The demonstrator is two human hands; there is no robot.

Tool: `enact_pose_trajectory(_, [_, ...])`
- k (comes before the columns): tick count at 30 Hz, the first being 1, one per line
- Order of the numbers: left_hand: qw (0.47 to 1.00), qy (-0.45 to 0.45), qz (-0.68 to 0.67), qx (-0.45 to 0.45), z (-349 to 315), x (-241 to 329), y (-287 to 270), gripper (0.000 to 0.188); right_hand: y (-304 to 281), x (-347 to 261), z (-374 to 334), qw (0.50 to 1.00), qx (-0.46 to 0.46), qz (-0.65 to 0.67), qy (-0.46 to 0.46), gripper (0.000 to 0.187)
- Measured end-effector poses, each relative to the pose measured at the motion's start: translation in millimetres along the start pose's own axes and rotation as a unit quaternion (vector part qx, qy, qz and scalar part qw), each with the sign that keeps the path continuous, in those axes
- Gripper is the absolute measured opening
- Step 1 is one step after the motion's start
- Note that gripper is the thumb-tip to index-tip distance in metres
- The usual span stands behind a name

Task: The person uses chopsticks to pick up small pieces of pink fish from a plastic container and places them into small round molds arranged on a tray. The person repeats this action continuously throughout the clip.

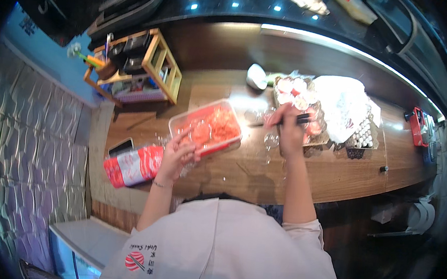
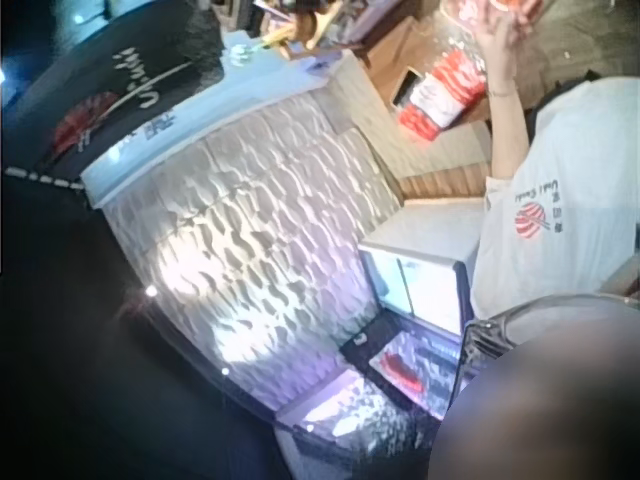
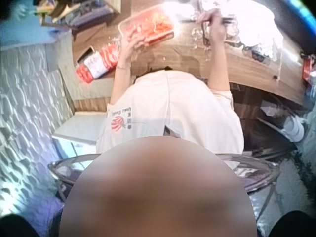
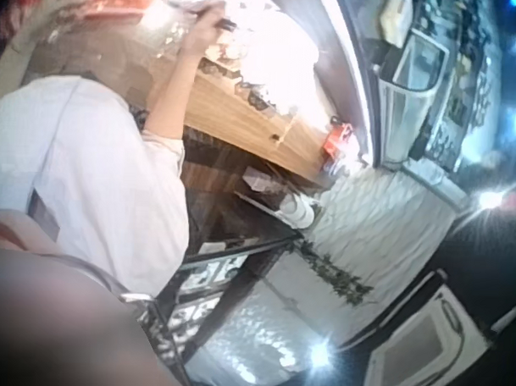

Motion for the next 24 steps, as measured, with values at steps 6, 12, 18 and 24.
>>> enact_pose_trajectory(6, [0.989,-0.036,0.095,-0.112,-4,13,34,0.059,46,41,-44,0.938,-0.173,-0.232,0.192,0.042])
enact_pose_trajectory(12, [0.977,-0.065,0.139,-0.150,-6,-5,43,0.058,38,57,-61,0.926,-0.201,-0.205,0.245,0.049])
enact_pose_trajectory(18, [0.982,-0.118,0.020,-0.148,-6,-11,48,0.054,25,51,-62,0.926,-0.181,-0.152,0.295,0.045])
enact_pose_trajectory(24, [0.989,-0.049,-0.104,-0.094,6,-37,44,0.057,14,56,-55,0.944,-0.130,-0.083,0.291,0.039])
Point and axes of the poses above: each hand's wrist, its own z-axis towards the middle knuckle, its own y-axis out of the palm, x = y × z, the point moved 5 cm from there along z, towards the middle knuckle, and after that the axes turned 6 degrees about z, right-handed, at the moved point
